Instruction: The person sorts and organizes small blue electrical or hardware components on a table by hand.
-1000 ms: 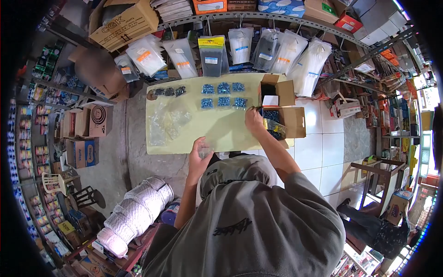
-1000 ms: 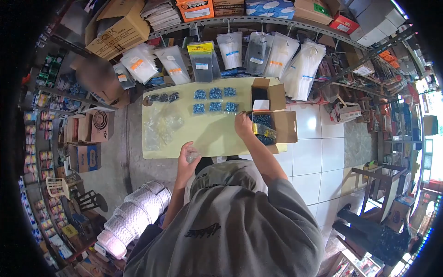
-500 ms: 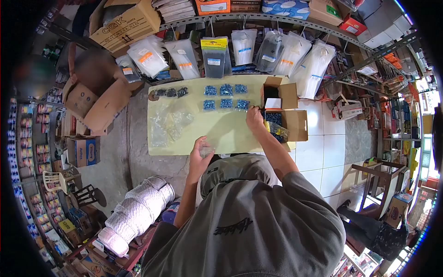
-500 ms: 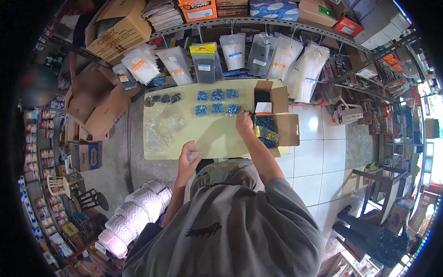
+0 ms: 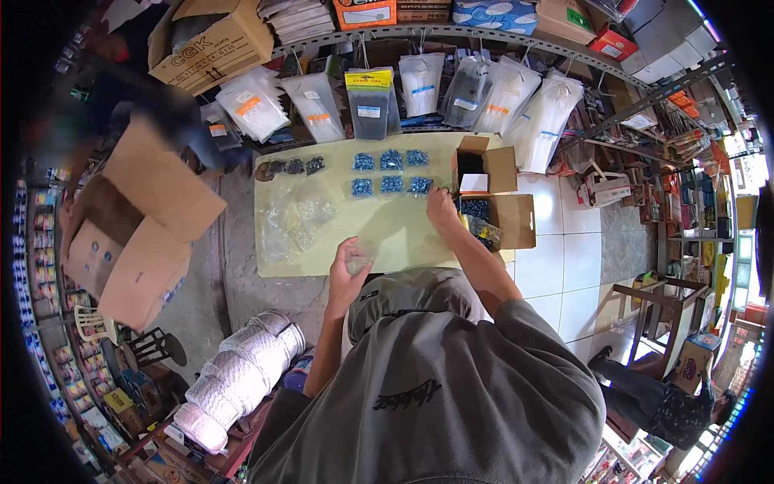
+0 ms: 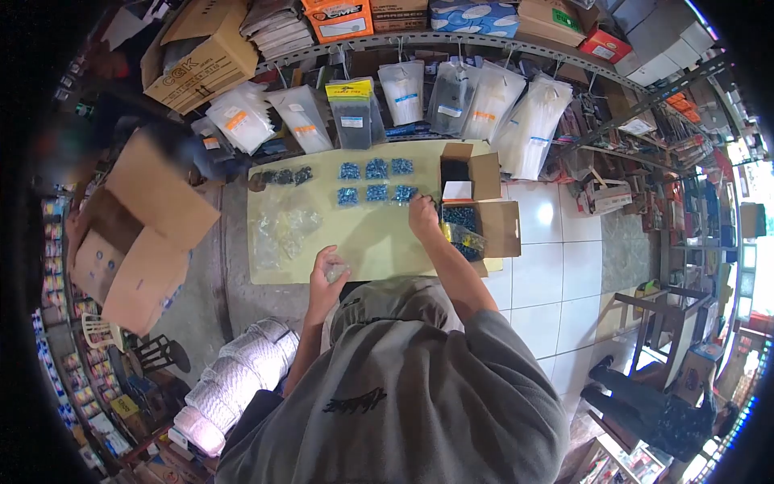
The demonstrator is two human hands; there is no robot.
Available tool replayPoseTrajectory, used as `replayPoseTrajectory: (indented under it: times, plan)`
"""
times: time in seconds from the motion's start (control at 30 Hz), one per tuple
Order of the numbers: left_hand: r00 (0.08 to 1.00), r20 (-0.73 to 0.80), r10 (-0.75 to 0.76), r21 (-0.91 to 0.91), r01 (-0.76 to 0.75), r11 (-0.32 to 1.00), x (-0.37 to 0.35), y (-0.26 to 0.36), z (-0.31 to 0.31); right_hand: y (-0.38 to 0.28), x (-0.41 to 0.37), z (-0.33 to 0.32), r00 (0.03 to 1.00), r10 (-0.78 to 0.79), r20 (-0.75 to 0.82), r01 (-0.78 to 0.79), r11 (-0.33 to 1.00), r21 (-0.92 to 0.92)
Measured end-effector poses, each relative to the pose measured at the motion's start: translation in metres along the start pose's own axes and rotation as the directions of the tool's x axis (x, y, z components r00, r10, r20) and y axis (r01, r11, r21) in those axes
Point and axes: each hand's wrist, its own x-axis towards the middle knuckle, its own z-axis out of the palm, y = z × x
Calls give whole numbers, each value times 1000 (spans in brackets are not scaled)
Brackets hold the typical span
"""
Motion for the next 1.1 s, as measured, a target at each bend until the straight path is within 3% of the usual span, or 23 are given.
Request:
replayPoseTrajectory:
  times: [0.1, 0.27, 0.33, 0.43, 0.53, 0.6, 0.67, 0.83, 0.9, 1.0, 1.1]
  plan:
    - [1000, 5, -17, -11, 17, 1000, 4, 1, 2, 4, -5, -4, 998, -42, -37, 41, 999, -23]
    - [997, 69, -40, -13, 41, 999, 12, 3, 6, 5, -24, -22, 994, -101, 41, 99, 994, 50]
    - [997, 73, -28, -1, 28, 1000, 15, -2, 9, 4, -37, -39, 988, -154, -17, 154, 987, 36]
    - [997, 70, -15, 15, 14, 1000, 23, -4, 13, 8, -71, -104, 989, -87, -121, 130, 900, 416]
    - [996, 80, -27, -1, 27, 1000, 30, 0, 22, 47, -87, -109, 988, 16, -156, 60, 879, 473]
    - [995, 94, -41, -21, 43, 999, 36, 4, 27, 71, -93, -103, 971, 19, -238, 98, 876, 473]
    - [992, 128, 7, -11, -6, 1000, 46, 9, 35, 91, -98, -97, 998, 25, 65, -52, 892, 450]
    - [993, 106, 50, -12, -49, 999, 62, 16, 38, 98, -98, -109, 998, -16, 63, -21, 847, 531]
    - [994, 93, 48, -10, -47, 999, 66, 18, 38, 96, -97, -118, 981, -55, 185, -97, 687, 720]
    - [993, 115, 35, -17, -33, 999, 69, 17, 37, 85, -97, -114, 979, -176, 104, 14, 567, 824]
    - [993, 114, 20, -18, -18, 1000, 71, 14, 38, 63, -100, -88, 983, -156, 96, 9, 562, 827]
